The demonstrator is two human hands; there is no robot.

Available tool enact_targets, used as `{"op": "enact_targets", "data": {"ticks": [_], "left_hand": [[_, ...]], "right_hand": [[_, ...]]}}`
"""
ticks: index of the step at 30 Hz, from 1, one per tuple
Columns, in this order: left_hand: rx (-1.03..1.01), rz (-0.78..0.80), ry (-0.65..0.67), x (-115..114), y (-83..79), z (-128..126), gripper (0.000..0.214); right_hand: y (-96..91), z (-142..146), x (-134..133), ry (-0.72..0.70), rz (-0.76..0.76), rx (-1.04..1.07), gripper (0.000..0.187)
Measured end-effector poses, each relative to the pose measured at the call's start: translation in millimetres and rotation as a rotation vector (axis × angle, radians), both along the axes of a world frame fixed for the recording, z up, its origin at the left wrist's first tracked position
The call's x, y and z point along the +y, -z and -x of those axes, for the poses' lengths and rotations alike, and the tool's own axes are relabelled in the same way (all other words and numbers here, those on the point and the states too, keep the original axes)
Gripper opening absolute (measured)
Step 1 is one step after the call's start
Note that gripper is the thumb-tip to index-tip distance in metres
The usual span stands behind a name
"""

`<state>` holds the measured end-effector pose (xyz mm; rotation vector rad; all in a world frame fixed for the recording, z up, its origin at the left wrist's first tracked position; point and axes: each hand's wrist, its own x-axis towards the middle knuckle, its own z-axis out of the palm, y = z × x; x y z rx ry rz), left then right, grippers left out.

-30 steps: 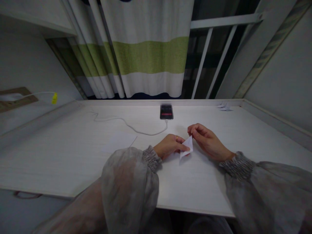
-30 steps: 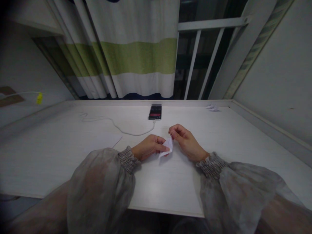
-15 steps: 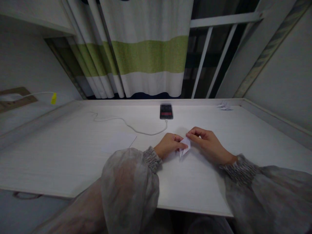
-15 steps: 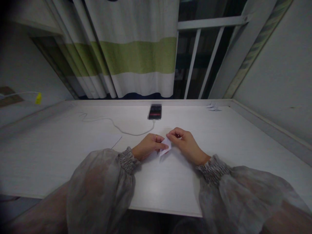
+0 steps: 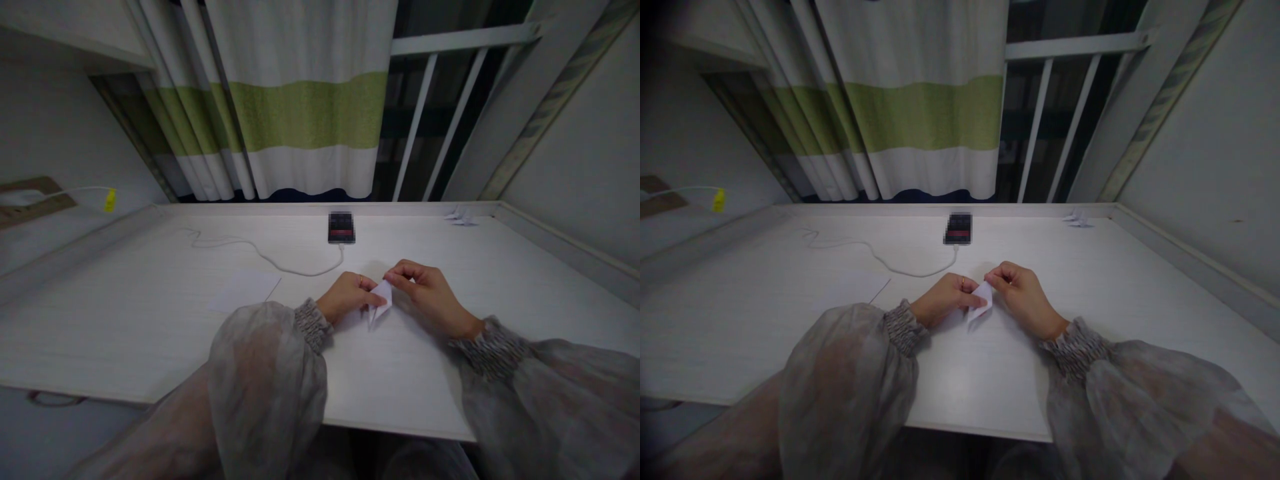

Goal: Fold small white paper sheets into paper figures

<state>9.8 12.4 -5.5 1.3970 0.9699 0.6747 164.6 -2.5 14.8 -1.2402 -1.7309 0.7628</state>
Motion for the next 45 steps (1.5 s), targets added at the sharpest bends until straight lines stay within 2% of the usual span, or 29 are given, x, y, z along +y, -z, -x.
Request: {"op": "enact_targets", "data": {"ticks": [5, 12, 17, 21, 26, 31, 37, 45], "left_hand": [[-0.011, 0.016, -0.028, 1, 2.4, -1, 0.012], [-0.197, 0.004, -0.191, 0, 2.8, -2, 0.013], [-0.38, -0.018, -0.313, 0, -1.3, -2, 0.017], [-0.448, -0.06, -0.306, -1, -3.6, -2, 0.017], [-0.479, -0.069, -0.304, -1, -2.6, -2, 0.016], [-0.472, -0.046, -0.323, -1, -3.1, -3, 0.017], [-0.467, -0.036, -0.338, -4, -6.0, -4, 0.018], [-0.487, -0.033, -0.366, -3, -6.1, -6, 0.022]], "right_hand": [[-4.9, 2, -1, 0.031, 0.028, -0.047, 0.023], [-4.9, 0, 2, -0.014, 0.006, -0.014, 0.028], [3.5, 3, 0, -0.068, 0.168, 0.109, 0.033], [4.5, 8, -2, -0.143, 0.244, 0.098, 0.035], [8.4, 8, 0, -0.196, 0.298, 0.209, 0.035], [13.1, 6, 3, -0.151, 0.327, 0.183, 0.033], [4.1, 10, -1, -0.095, 0.325, 0.137, 0.032], [2.7, 12, -3, -0.051, 0.307, 0.126, 0.033]]}}
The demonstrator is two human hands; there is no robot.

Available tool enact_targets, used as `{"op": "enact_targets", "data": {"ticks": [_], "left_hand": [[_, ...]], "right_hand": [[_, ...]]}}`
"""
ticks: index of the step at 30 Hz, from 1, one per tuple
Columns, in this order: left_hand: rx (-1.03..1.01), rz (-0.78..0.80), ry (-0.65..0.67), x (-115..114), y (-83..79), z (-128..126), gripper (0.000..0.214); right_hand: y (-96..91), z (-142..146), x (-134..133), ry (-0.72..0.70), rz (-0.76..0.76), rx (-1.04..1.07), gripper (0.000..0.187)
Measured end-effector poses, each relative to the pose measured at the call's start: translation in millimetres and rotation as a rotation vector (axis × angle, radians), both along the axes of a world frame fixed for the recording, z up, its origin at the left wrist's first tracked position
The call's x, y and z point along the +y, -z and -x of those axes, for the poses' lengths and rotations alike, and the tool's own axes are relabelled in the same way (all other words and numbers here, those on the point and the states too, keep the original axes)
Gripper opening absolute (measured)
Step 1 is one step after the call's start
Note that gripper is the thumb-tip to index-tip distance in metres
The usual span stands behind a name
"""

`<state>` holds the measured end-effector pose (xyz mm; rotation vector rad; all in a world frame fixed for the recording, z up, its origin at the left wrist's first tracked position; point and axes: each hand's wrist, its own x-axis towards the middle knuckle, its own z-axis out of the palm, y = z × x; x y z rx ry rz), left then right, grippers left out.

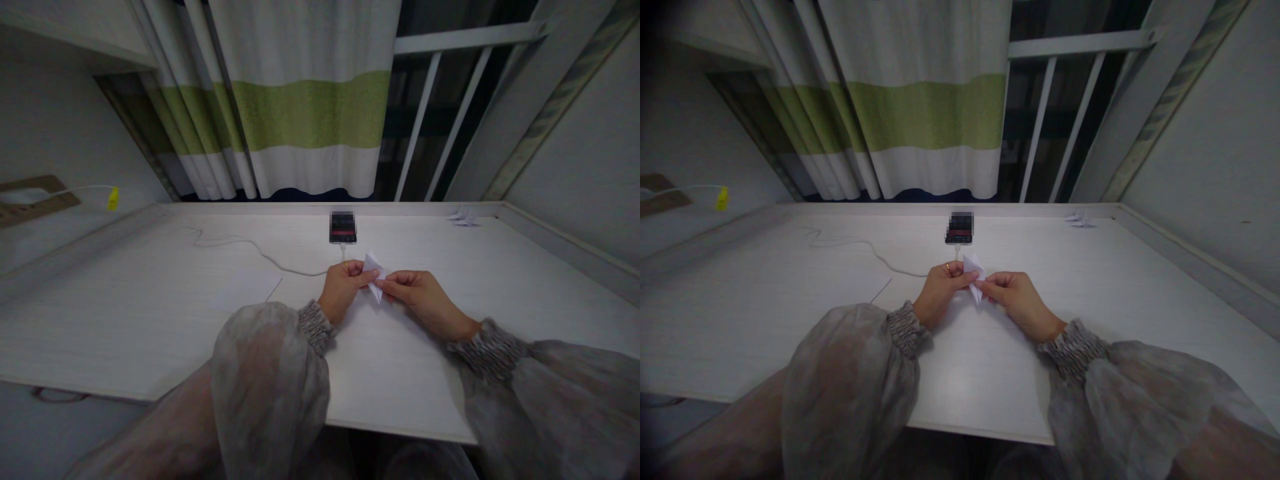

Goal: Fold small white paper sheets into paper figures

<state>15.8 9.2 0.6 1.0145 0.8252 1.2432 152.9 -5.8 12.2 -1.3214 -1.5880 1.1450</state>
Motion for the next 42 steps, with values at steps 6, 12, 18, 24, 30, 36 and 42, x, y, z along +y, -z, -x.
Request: {"op": "enact_targets", "data": {"ticks": [6, 12, 18, 24, 30, 36, 42], "left_hand": [[-0.007, -0.013, -0.022, 0, -1.2, 0, 0.02], [-0.009, -0.009, -0.031, 2, 1.4, 1, 0.022], [0.007, -0.039, -0.079, -1, 1.2, -1, 0.022], [-0.042, -0.013, -0.184, 5, 2.5, 1, 0.024], [-0.049, -0.014, -0.253, 11, 0.5, 10, 0.029], [0.009, -0.004, -0.102, 2, -1.9, 4, 0.053], [0.103, -0.024, 0.018, -3, -2.8, 2, 0.055]], "right_hand": [[2.3, 1, -1, -0.03, 0.0, 0.007, 0.032], [6.8, 0, 1, -0.097, 0.026, 0.045, 0.031], [5.5, 3, 2, -0.039, 0.055, 0.047, 0.027], [6.8, 8, -4, -0.07, 0.075, 0.069, 0.022], [7.8, 8, -9, -0.087, 0.08, 0.074, 0.018], [3.4, 1, -1, 0.064, -0.083, 0.23, 0.024], [2.0, 2, -1, 0.012, -0.064, 0.238, 0.029]]}}
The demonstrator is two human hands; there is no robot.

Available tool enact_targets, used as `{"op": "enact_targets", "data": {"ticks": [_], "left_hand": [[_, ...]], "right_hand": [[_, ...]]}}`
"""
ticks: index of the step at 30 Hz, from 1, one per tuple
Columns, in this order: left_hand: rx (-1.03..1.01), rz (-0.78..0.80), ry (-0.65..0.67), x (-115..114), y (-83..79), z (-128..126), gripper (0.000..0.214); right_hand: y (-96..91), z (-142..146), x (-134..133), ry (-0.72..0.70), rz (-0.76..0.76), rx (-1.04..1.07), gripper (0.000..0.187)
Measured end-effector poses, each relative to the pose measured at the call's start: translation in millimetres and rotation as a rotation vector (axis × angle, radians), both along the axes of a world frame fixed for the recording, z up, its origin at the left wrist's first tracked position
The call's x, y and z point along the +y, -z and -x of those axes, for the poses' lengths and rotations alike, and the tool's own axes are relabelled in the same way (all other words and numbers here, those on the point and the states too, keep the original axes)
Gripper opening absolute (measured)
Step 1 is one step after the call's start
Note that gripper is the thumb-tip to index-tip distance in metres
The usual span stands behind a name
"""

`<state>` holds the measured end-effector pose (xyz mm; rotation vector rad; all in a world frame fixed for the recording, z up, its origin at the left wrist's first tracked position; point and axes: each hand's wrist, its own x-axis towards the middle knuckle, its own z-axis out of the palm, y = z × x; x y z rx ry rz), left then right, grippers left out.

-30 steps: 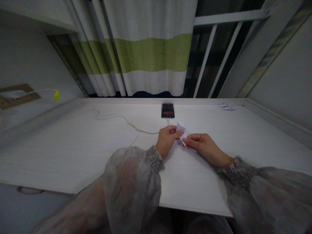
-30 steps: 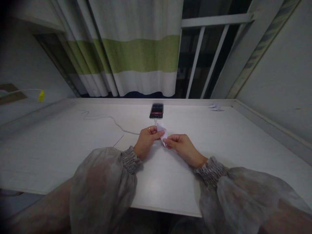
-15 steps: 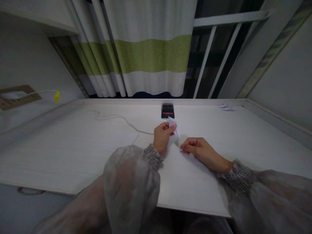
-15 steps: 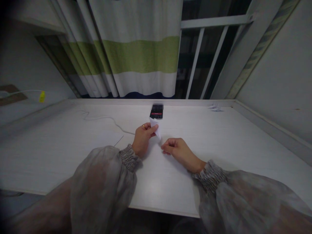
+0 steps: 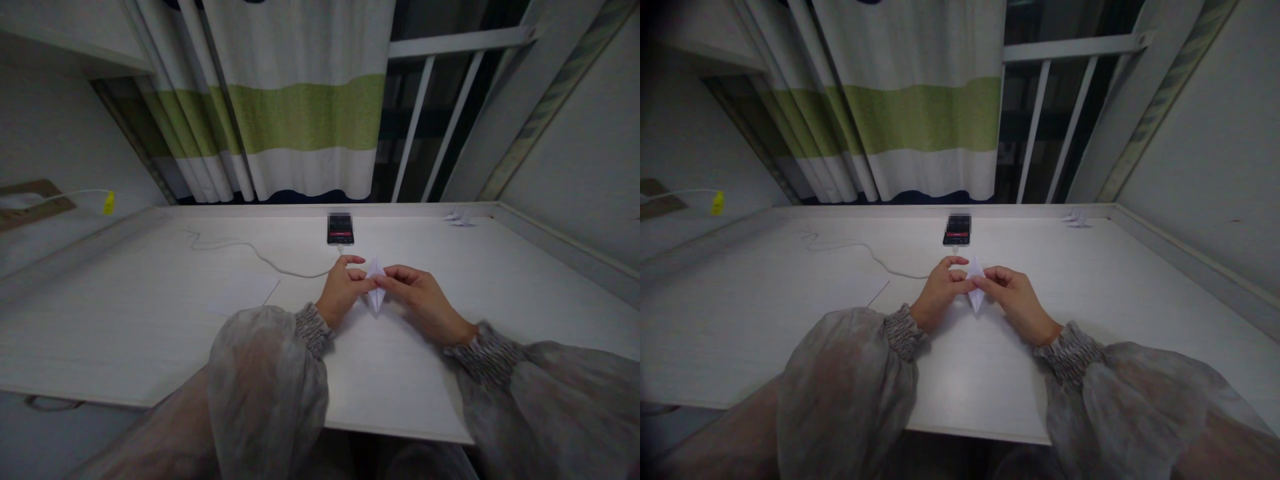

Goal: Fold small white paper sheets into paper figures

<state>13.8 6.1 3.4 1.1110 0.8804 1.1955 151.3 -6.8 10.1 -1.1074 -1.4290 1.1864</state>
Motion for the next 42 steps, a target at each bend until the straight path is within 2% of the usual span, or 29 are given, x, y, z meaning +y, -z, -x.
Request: {"op": "enact_targets", "data": {"ticks": [8, 14, 23, 29, 33, 38, 42], "left_hand": [[0.094, -0.036, 0.087, -3, -1.9, -1, 0.05], [0.137, 0.014, 0.121, -3, -0.2, 0, 0.05], [0.198, 0.086, 0.144, -2, -0.2, 1, 0.044], [0.188, 0.083, 0.208, -1, 2.0, 2, 0.047], [0.192, 0.043, 0.245, 1, 3.9, 5, 0.048], [0.234, 0.031, 0.309, 6, 8.6, 12, 0.047], [0.332, -0.046, 0.195, 15, 12.2, 18, 0.045]], "right_hand": [[-2.1, 2, -1, 0.045, -0.005, 0.044, 0.028], [-0.8, 1, 1, 0.095, 0.013, 0.079, 0.025], [3.4, -3, 5, -0.015, 0.127, 0.065, 0.025], [2.7, -3, 5, 0.02, 0.169, 0.107, 0.03], [2.3, -3, 5, 0.057, 0.154, 0.077, 0.031], [-1.3, -8, 9, 0.145, 0.133, -0.04, 0.022], [2.1, -15, 16, 0.137, 0.134, -0.21, 0.012]]}}
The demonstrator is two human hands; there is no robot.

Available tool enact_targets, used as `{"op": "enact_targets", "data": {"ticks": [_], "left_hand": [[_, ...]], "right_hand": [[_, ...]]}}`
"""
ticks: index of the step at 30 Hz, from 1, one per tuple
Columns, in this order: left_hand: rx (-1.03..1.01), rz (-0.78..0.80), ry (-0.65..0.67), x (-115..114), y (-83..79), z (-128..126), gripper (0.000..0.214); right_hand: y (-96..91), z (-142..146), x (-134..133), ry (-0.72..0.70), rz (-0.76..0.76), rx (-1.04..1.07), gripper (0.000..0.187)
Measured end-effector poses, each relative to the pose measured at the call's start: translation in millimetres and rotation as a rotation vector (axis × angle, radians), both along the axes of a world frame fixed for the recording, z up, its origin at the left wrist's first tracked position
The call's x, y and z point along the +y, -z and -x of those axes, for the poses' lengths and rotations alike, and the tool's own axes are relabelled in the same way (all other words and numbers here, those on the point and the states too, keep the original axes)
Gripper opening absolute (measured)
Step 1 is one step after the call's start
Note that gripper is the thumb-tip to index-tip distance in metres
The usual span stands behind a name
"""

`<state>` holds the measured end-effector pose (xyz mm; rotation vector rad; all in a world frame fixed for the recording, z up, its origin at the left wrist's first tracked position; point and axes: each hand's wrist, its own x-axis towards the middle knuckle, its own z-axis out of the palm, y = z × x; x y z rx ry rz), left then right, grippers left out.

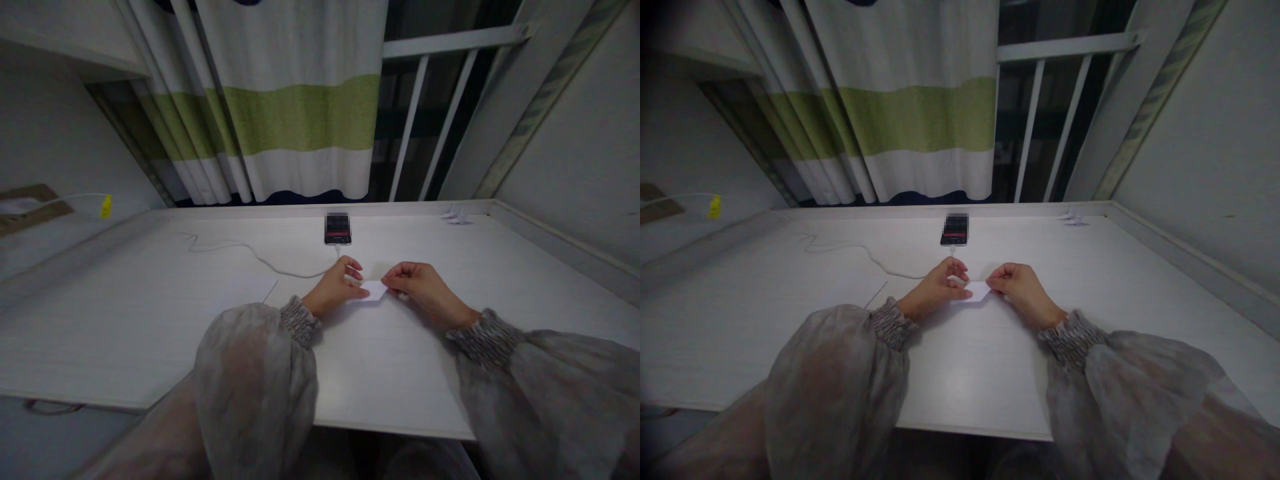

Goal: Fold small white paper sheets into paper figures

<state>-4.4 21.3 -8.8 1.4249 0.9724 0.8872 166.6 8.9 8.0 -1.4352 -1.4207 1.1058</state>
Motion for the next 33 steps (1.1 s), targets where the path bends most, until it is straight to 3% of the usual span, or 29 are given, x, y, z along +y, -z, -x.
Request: {"op": "enact_targets", "data": {"ticks": [6, 12, 16, 19, 22, 26, 33], "left_hand": [[0.465, -0.342, -0.016, 2, 0.7, 3, 0.011], [0.779, -0.786, 0.083, -8, -1.3, 5, 0.018], [0.957, -1.013, 0.267, -11, -7.3, 8, 0.022], [1.053, -1.084, 0.341, -13, -9.5, 8, 0.024], [1.115, -1.121, 0.344, -16, -9.0, 7, 0.025], [1.179, -1.134, 0.366, -20, -6.9, 7, 0.025], [1.138, -1.178, 0.386, -23, -2.3, 19, 0.035]], "right_hand": [[10.4, -4, 2, -0.149, -0.162, -0.347, 0.008], [11.3, -3, -2, -0.217, -0.289, -0.601, 0.006], [11.6, -5, -5, -0.246, -0.453, -0.819, 0.011], [12.6, -8, -9, -0.277, -0.673, -0.953, 0.016], [13.3, -9, -14, -0.457, -0.821, -1.026, 0.025], [13.4, -10, -20, -0.602, -0.886, -1.112, 0.029], [19.4, -13, -21, -0.606, -0.952, -1.156, 0.03]]}}
